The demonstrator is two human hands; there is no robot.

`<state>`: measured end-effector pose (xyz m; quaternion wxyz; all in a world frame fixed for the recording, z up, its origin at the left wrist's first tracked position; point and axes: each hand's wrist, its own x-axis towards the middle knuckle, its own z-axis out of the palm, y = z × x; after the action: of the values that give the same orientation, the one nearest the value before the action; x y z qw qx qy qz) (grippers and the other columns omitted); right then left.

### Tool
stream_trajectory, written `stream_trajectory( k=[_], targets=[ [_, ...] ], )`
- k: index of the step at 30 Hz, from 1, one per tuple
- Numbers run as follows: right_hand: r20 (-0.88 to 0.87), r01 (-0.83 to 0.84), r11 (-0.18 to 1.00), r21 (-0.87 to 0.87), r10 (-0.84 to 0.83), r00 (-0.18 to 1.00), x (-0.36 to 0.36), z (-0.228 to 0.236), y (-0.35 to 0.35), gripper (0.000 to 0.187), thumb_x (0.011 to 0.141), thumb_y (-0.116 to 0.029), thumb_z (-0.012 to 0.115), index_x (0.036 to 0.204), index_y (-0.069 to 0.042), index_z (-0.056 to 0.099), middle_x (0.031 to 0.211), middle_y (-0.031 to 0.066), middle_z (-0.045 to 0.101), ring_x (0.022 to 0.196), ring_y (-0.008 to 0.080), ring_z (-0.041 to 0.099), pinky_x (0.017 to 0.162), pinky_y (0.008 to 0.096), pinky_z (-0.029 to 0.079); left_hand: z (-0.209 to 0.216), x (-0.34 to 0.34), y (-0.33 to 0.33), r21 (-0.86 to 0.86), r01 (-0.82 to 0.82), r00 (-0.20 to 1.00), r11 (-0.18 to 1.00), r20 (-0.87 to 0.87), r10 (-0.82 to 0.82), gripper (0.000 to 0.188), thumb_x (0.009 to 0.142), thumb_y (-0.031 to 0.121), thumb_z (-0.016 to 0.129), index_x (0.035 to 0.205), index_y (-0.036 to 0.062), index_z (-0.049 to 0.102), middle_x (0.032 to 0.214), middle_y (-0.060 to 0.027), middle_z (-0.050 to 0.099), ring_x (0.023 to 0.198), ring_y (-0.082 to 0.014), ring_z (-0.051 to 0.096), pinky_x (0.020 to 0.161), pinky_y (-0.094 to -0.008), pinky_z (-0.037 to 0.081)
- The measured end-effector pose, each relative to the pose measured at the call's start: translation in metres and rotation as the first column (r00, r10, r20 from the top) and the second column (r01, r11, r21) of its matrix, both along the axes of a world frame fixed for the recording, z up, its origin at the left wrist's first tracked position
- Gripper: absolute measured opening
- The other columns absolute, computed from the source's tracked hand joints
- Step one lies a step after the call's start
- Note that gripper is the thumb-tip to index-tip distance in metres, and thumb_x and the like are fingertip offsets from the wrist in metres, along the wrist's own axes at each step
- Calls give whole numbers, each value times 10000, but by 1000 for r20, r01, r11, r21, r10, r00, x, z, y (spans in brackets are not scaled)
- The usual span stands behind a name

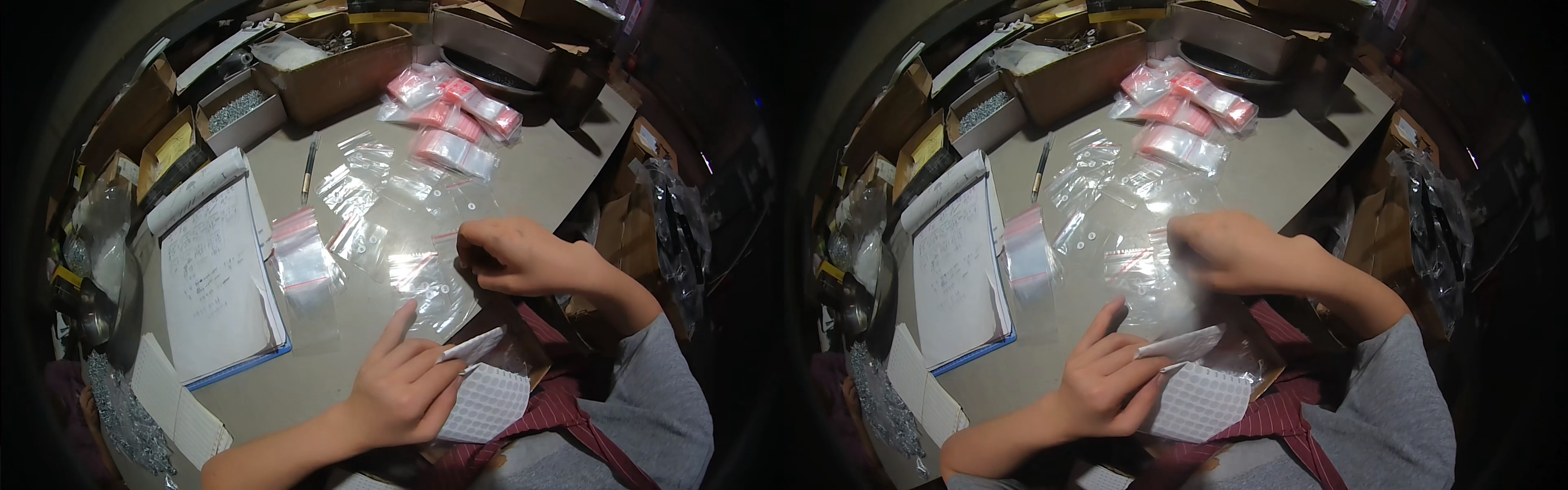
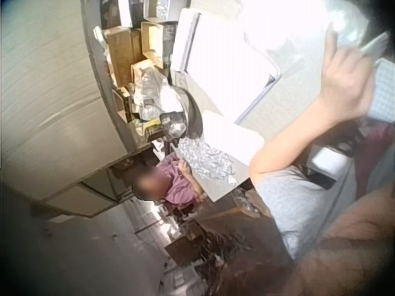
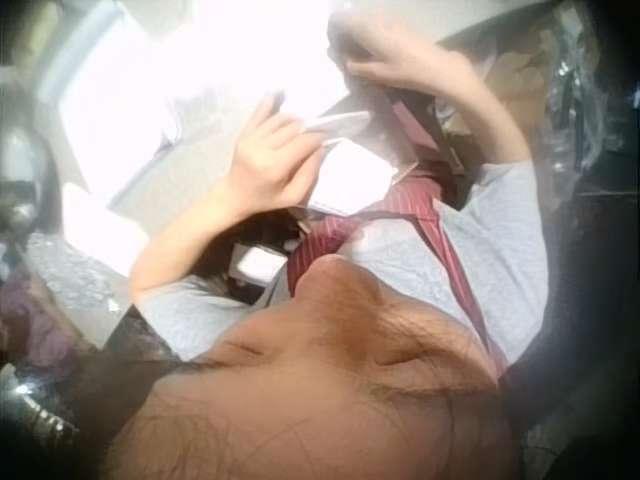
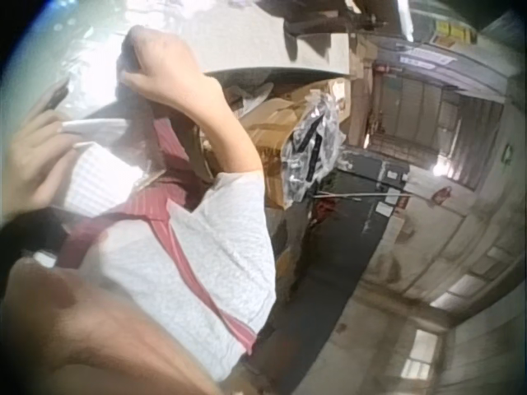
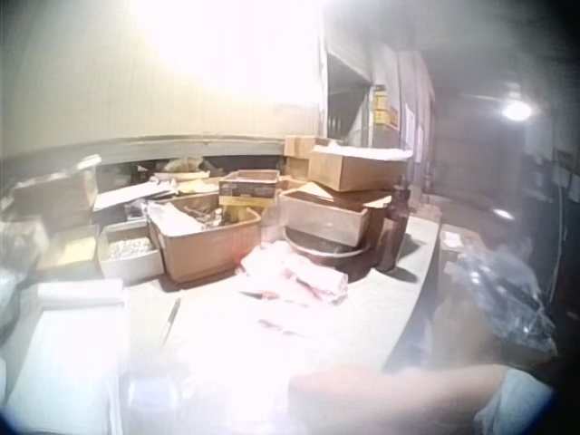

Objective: The person repeatedly tears off small adhesive labels from a sheet and places them into clear plastic bags on a cluttered workbench. The person handles the label sheet and bags by hand, moving completed bags aside as they continue the process.

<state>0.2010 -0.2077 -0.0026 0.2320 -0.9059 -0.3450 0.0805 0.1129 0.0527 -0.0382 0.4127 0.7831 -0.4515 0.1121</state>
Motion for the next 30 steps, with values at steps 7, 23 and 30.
stream_trajectory(
  k=[7, 23, 30],
  targets=[
    [61, 93, 989, -111, -86, 994, -8, 5, 6, 172, 895, -79, 677, 999, 0, 565, 959, 197, 645, 865, 424, 649, 723, 477, 516, -1, 0, 2, -48, 32, 999, 998, -6, -32, 249, 730, 25, 748, 979, 10, 764, 888, -113, 728, 832, -269, 698, 1019, -530, 512],
    [-100, -40, 950, 308, 75, 992, -75, 15, -23, 149, 934, -127, 702, 1005, -16, 631, 972, 151, 609, 896, 343, 624, 791, 412, 513, -1, 9, 1, -151, -112, 972, 982, -224, 76, 179, 842, -34, 738, 1019, -13, 753, 705, -117, 630, 671, -301, 633, 795, -396, 526],
    [154, -112, 955, 274, 72, 985, -77, -3, -10, 223, 886, -68, 737, 1079, -10, 642, 986, 135, 652, 903, 309, 652, 782, 384, 525, 3, 10, 4, -97, -123, 961, 988, -260, 94, 181, 847, -28, 742, 1027, -17, 753, 768, -136, 688, 725, -310, 678, 818, -398, 541]
  ],
)
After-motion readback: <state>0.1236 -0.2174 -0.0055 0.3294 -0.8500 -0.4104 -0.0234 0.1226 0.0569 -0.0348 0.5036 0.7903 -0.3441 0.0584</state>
